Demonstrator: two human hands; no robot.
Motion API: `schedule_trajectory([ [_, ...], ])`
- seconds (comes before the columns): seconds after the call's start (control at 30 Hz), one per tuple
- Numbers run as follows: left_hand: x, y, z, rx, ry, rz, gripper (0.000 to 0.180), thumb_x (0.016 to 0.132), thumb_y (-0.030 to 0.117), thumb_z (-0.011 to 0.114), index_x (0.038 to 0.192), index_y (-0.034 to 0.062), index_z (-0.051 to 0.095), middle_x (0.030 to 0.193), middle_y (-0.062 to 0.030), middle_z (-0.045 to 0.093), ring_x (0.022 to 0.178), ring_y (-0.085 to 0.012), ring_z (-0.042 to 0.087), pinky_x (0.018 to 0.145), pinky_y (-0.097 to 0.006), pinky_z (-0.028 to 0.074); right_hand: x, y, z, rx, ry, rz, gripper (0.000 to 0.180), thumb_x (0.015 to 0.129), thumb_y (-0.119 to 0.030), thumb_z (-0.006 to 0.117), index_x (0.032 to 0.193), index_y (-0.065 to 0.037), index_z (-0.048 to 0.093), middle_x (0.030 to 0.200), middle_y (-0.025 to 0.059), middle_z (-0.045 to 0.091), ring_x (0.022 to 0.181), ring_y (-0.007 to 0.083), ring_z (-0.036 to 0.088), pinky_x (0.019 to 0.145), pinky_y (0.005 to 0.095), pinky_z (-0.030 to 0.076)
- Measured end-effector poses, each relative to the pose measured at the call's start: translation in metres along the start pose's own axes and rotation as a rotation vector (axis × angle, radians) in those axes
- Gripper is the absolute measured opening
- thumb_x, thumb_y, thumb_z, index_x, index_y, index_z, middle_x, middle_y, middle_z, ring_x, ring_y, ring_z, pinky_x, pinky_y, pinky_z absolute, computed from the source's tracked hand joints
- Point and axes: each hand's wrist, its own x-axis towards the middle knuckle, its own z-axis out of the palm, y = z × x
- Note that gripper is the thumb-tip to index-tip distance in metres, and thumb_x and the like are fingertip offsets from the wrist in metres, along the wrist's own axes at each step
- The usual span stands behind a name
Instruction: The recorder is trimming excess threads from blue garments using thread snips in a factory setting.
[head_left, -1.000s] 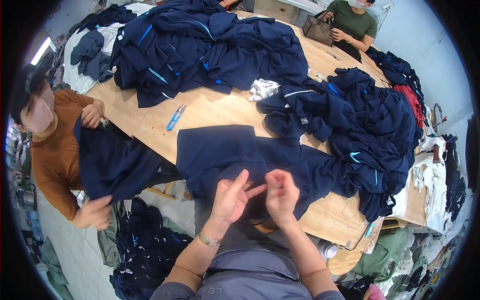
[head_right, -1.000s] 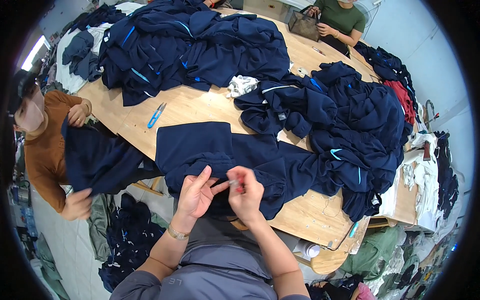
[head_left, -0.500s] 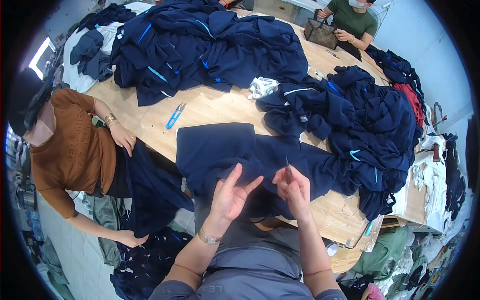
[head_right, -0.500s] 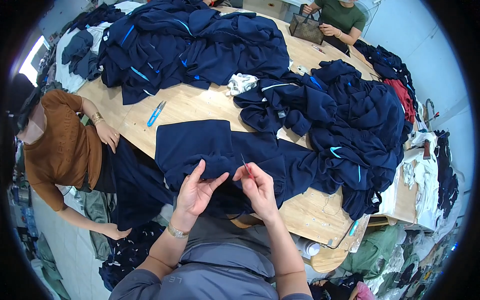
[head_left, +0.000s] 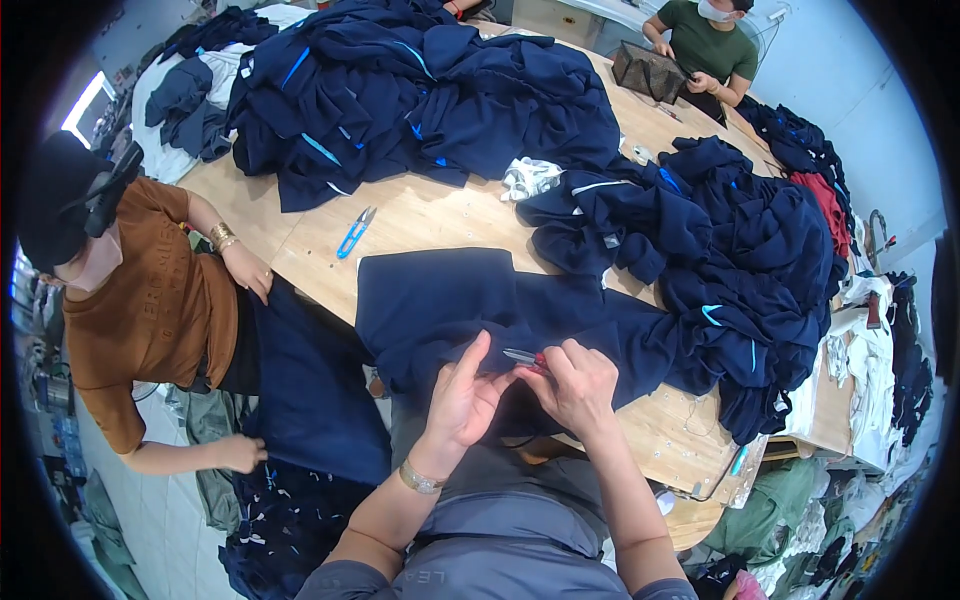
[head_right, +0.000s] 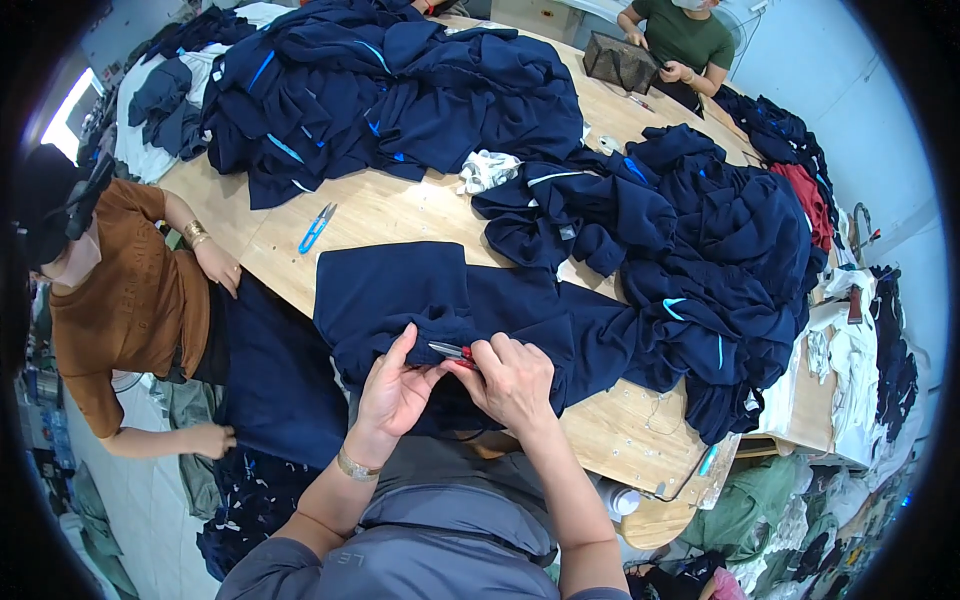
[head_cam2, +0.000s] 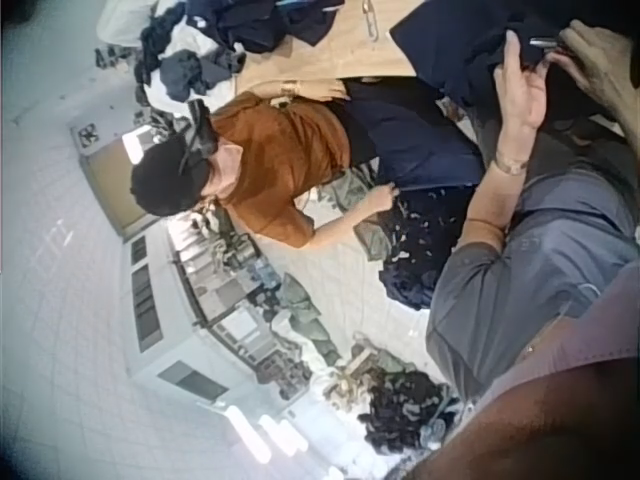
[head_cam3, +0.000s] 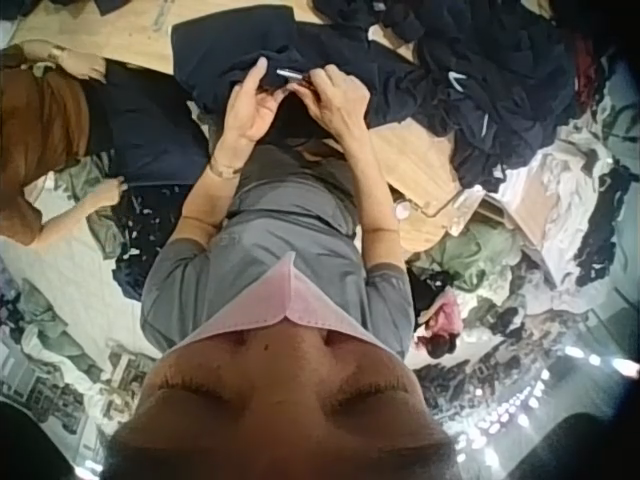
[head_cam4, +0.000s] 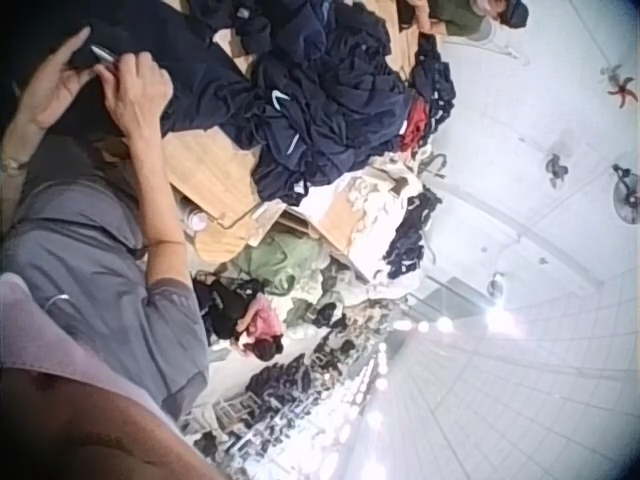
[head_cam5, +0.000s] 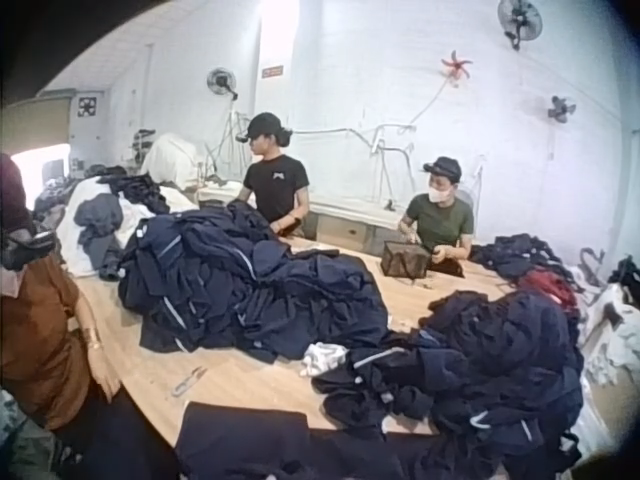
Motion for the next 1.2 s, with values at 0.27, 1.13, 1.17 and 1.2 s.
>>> schedule_trajectory([
  [0.27, -0.001, -0.004, 0.001, 0.042, -0.018, 0.023, 0.025, 0.094, 0.021, 0.048, 0.099, -0.0005, 0.061, 0.099, -0.0118, 0.064, 0.092, -0.0178, 0.061, 0.081, -0.03, 0.052, 0.003, 0.001, -0.001, -0.002, -0.007, -0.017, 0.033, 0.068, -0.034, 0.073, 0.066, -0.009, 0.053, 0.06, 0.0033, 0.045, 0.047, 0.0196, 0.045, 0.046, 0.0298, 0.034],
  [1.13, -0.003, -0.003, 0.0, 0.08, 0.006, 0.043, 0.027, 0.093, 0.023, 0.05, 0.099, -0.0011, 0.06, 0.099, -0.0109, 0.063, 0.092, -0.0175, 0.06, 0.08, -0.03, 0.051, -0.002, -0.001, 0.005, -0.006, 0.036, -0.006, 0.034, 0.074, -0.038, 0.068, 0.065, -0.01, 0.051, 0.058, 0.0024, 0.045, 0.044, 0.0178, 0.045, 0.043, 0.0281, 0.034],
  [1.17, -0.003, -0.004, 0.0, 0.089, 0.008, 0.045, 0.028, 0.094, 0.024, 0.05, 0.1, -0.0015, 0.06, 0.099, -0.0109, 0.062, 0.092, -0.0175, 0.06, 0.081, -0.03, 0.051, -0.002, -0.001, 0.004, -0.013, 0.035, -0.011, 0.034, 0.074, -0.038, 0.068, 0.065, -0.01, 0.051, 0.058, 0.0024, 0.045, 0.044, 0.0177, 0.045, 0.043, 0.028, 0.034],
  [1.2, -0.003, -0.004, 0.0, 0.089, 0.007, 0.045, 0.028, 0.094, 0.024, 0.05, 0.1, -0.0015, 0.06, 0.099, -0.0109, 0.062, 0.092, -0.0175, 0.06, 0.081, -0.03, 0.051, -0.002, -0.002, 0.005, -0.013, 0.036, -0.011, 0.034, 0.074, -0.038, 0.068, 0.065, -0.01, 0.051, 0.058, 0.0024, 0.045, 0.044, 0.0177, 0.045, 0.043, 0.028, 0.034],
])
